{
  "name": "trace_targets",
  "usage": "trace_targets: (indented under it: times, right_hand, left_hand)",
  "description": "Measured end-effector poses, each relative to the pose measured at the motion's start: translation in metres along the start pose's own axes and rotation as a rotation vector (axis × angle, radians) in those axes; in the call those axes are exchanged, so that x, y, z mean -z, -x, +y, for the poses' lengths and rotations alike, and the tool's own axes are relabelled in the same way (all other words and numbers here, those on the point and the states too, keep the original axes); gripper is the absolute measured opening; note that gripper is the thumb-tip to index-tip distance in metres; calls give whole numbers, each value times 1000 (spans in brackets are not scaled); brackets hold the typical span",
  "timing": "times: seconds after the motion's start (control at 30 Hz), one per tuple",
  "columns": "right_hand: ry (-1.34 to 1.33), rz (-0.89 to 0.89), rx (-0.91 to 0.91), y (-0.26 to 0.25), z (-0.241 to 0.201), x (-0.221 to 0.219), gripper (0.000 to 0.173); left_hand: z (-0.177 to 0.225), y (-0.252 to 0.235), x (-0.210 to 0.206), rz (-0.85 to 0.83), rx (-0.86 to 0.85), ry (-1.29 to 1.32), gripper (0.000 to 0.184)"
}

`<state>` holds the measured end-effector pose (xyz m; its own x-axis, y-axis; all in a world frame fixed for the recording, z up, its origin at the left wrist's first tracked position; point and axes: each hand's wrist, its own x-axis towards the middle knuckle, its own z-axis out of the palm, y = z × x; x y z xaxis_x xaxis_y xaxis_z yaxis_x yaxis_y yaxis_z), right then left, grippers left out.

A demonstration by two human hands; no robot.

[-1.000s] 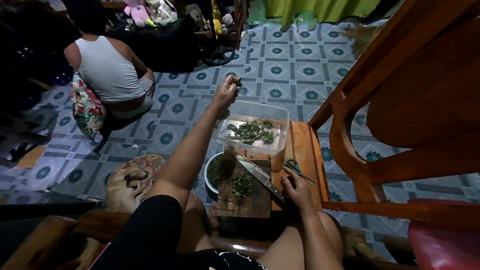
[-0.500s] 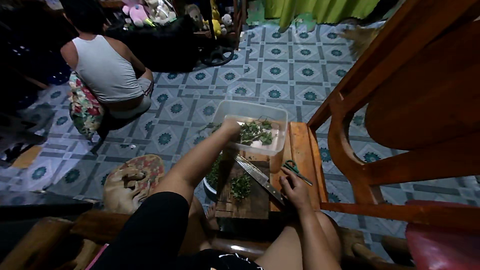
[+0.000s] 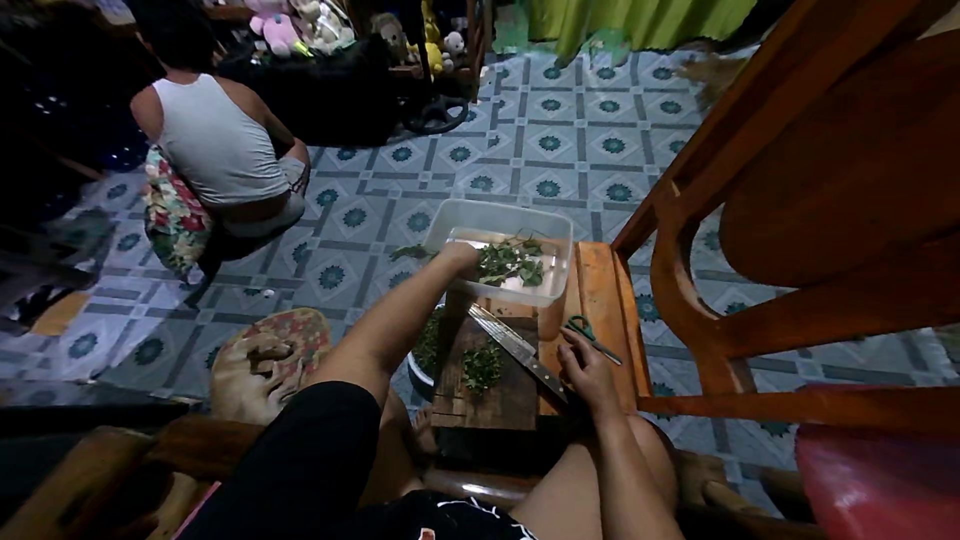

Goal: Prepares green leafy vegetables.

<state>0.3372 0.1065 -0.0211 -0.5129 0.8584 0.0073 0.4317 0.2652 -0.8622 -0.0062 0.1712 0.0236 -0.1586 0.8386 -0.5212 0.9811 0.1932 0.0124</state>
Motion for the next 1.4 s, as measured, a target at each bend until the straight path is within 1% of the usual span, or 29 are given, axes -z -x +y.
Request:
trace_targets:
  times: [0.1,0.17,0.27,0.33,0.4,0.47,0.6,0.7,0.8,0.87,0.93,1.0,1.07,1.17,1.23,1.3,1.33,1.4]
  right_hand:
    - [-7,13,3,0,-1,0,43]
    - [-23,11,-1,1,-1,-1,43]
    - [-44,17,-6,1,-2,-2,43]
    - [-47,19,-14,1,-4,-1,42]
    - [-53,18,-25,1,-5,-1,42]
    - [-45,24,-19,1,-5,-1,41]
    - [-42,30,5,1,-6,-2,42]
    - [-33,31,4,2,-6,-1,41]
    - [-41,39,2,3,-6,-1,41]
    - [-55,50,9,4,-8,0,41]
    - [-80,103,69,3,-12,0,41]
    - [-95,197,142,-2,-21,0,38]
    - [-70,251,207,-18,-37,2,35]
    - [25,287,355,-70,-73,0,34]
    - [93,237,378,-110,-105,-3,38]
    - [183,110,340,-145,-131,-9,44]
    - [211,42,312,-159,-140,-13,45]
    - [183,-45,288,-177,-148,-26,36]
  left_hand:
    - [-9,4,16,77,-53,180,34]
    - [-19,8,31,156,-95,330,31]
    - [-31,25,58,287,-180,515,22]
    - [-35,40,77,358,-213,587,22]
    - [-37,52,89,419,-246,616,21]
    - [-37,61,94,454,-257,590,19]
    - [-36,70,102,598,-271,647,24]
    - [-31,73,100,599,-257,617,24]
    - [-29,77,105,668,-247,644,27]
    - [-26,74,101,639,-233,626,27]
    - [-25,73,99,622,-236,636,27]
    - [-24,70,95,630,-258,665,27]
    - [-22,68,90,632,-283,691,27]
    - [-14,73,89,609,-317,692,27]
    - [-9,79,90,592,-340,683,26]
    - [-6,82,90,585,-375,699,26]
    - [-5,83,90,591,-389,716,26]
    - [-3,84,89,607,-393,793,27]
